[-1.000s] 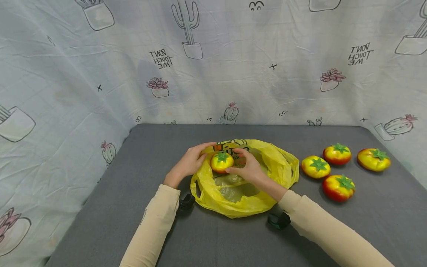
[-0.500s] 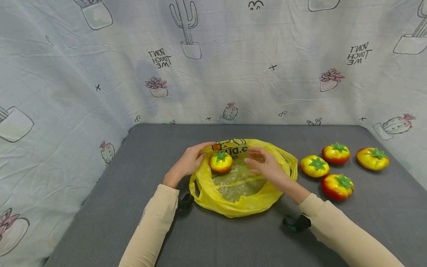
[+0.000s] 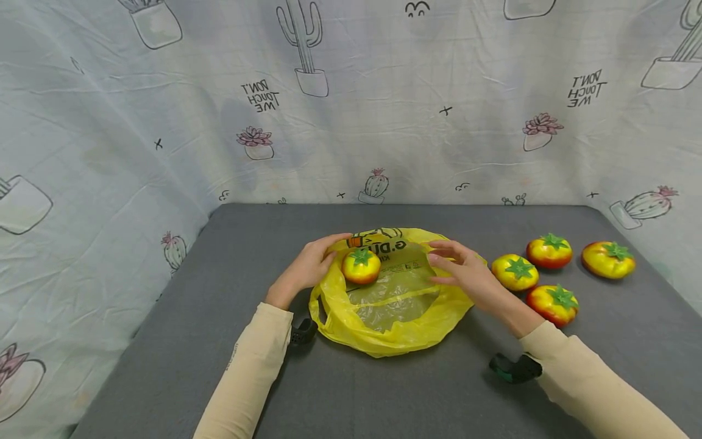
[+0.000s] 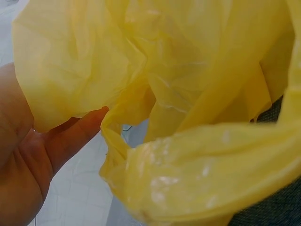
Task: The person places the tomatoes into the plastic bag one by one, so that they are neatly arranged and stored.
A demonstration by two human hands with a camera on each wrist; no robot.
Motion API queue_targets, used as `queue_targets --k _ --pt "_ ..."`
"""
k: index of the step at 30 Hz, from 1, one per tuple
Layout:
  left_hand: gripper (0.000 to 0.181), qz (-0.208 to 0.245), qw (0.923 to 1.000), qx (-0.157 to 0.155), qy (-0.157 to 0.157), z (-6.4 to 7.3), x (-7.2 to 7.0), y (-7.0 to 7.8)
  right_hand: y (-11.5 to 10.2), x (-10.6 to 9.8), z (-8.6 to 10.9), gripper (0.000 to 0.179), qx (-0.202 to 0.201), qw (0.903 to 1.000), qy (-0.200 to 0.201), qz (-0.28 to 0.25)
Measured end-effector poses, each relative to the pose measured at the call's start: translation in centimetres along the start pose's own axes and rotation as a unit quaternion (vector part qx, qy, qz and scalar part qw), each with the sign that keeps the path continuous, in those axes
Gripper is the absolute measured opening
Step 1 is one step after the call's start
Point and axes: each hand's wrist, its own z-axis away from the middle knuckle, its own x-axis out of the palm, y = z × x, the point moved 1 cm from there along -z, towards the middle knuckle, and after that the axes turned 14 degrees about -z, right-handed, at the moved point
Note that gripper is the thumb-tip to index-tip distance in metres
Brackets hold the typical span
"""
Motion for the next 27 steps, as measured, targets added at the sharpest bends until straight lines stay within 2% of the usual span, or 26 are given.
queue_targets --k 11,18,27 --pt "0.05 0.007 1.0 -0.003 -0.004 0.0 0.2 -0.1 -1.6 -2.7 1.9 0.058 -0.007 0.9998 0.012 -0.012" --pt "0.05 0.014 0.9998 -0.007 -0.011 0.3 0.2 -0.3 -2.8 -5.0 2.8 0.041 -0.004 0.9994 0.026 -0.023" --pt "0.049 0.014 0.9997 -0.01 -0.016 0.2 0.2 -0.2 -4.3 -8.4 4.3 0.034 -0.03 0.9967 0.031 -0.069"
